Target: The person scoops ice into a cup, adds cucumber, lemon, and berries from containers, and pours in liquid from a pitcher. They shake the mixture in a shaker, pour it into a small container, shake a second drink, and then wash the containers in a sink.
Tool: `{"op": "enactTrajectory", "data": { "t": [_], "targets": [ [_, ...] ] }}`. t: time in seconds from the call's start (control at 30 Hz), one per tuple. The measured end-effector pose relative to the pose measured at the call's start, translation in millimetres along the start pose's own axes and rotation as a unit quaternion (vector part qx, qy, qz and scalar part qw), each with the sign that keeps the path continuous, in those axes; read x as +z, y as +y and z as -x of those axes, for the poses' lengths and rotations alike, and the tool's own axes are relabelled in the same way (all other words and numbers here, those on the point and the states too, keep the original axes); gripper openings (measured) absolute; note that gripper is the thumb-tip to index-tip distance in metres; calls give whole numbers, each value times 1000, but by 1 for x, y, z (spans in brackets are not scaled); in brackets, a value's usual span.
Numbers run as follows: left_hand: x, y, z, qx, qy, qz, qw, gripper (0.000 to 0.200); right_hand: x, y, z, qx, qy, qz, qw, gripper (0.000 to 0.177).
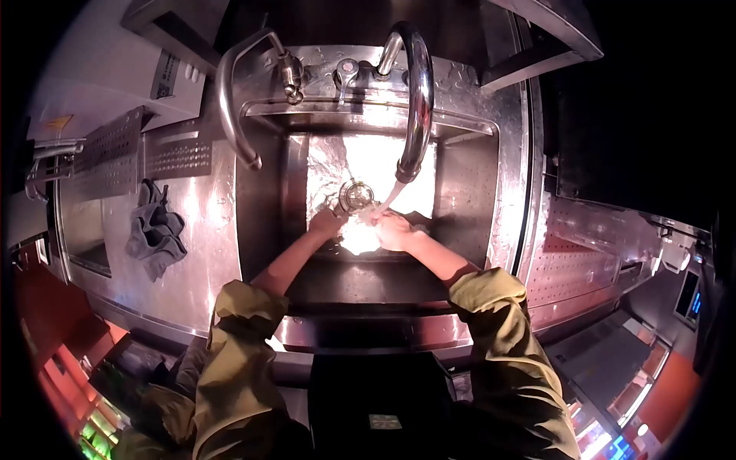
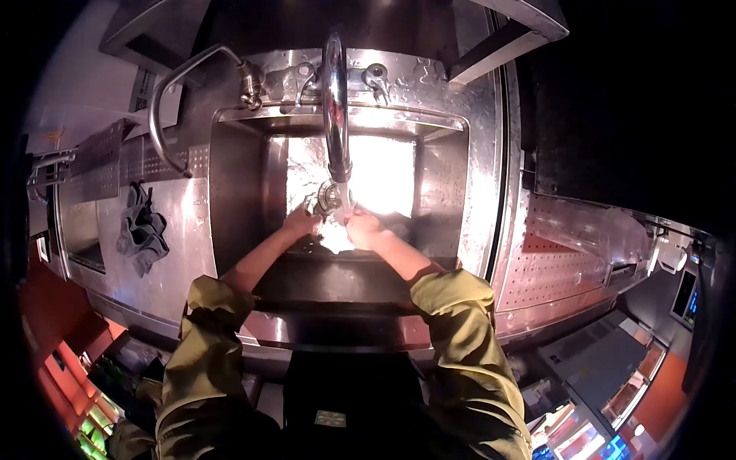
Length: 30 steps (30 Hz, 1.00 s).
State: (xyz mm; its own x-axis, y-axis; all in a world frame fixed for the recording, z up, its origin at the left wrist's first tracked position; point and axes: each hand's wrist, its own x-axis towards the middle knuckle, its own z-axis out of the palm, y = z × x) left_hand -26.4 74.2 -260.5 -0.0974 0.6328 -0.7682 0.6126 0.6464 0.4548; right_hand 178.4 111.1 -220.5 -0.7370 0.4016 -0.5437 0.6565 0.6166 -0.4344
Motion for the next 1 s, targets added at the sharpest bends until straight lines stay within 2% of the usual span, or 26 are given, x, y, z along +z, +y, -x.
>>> {"op": "enactTrajectory", "data": {
  "t": [0.03,0.07,0.1,0.17,0.2,0.23,0.27,0.3,0.33,0.37,0.43,0.5,0.53,0.57,0.6,0.63,0.7,0.73,0.83,0.93,0.97,1.0],
  "targets": [
    [-8,2,0,-28,-31,62,997,67,-14,-5,4,10,17,-12,1000,25],
    [-6,11,7,-88,57,146,984,66,-29,-8,5,61,-5,-100,993,25],
    [-10,13,4,-99,10,176,979,58,-23,-1,3,103,38,-182,977,29],
    [-17,14,2,-89,-160,357,916,53,-29,5,5,183,124,-337,915,37],
    [-9,21,2,-79,-136,356,921,47,-33,14,15,165,196,-360,897,44],
    [0,38,7,-68,-112,355,926,42,-52,11,22,192,206,-384,879,43],
    [5,49,11,-56,-89,354,929,37,-56,21,25,212,205,-336,895,43],
    [17,35,-25,42,-201,192,960,31,-60,32,30,232,204,-286,907,42],
    [41,28,-37,177,-107,219,954,30,-64,36,37,234,203,-342,887,46],
    [64,20,-49,306,-8,240,921,30,-55,53,36,191,222,-358,886,48],
    [59,50,-27,404,162,35,900,34,-69,56,47,144,300,-332,883,47],
    [40,70,-1,434,209,-4,876,45,-108,42,60,140,340,-321,873,58],
    [30,76,8,426,173,60,886,53,-123,42,62,93,385,-274,876,65],
    [26,74,11,416,136,124,890,62,-142,40,65,93,384,-316,862,69],
    [23,66,13,311,16,225,923,67,-155,41,62,75,423,-279,859,72],
    [10,67,26,275,18,167,947,67,-167,40,60,57,461,-241,852,74],
    [-30,81,65,197,24,48,979,66,-193,28,58,33,479,-238,845,74],
    [-39,77,69,200,35,6,979,63,-200,22,55,20,487,-236,841,74],
    [-66,64,86,205,82,34,975,59,-201,8,45,46,495,-208,842,70],
    [-104,76,123,216,187,-22,958,52,-205,-5,40,76,516,-239,819,71],
    [-114,77,130,252,240,-31,937,49,-205,-9,38,86,519,-245,814,73],
    [-126,78,145,267,258,-35,928,48,-205,-19,33,92,500,-222,832,73]
  ]
}}
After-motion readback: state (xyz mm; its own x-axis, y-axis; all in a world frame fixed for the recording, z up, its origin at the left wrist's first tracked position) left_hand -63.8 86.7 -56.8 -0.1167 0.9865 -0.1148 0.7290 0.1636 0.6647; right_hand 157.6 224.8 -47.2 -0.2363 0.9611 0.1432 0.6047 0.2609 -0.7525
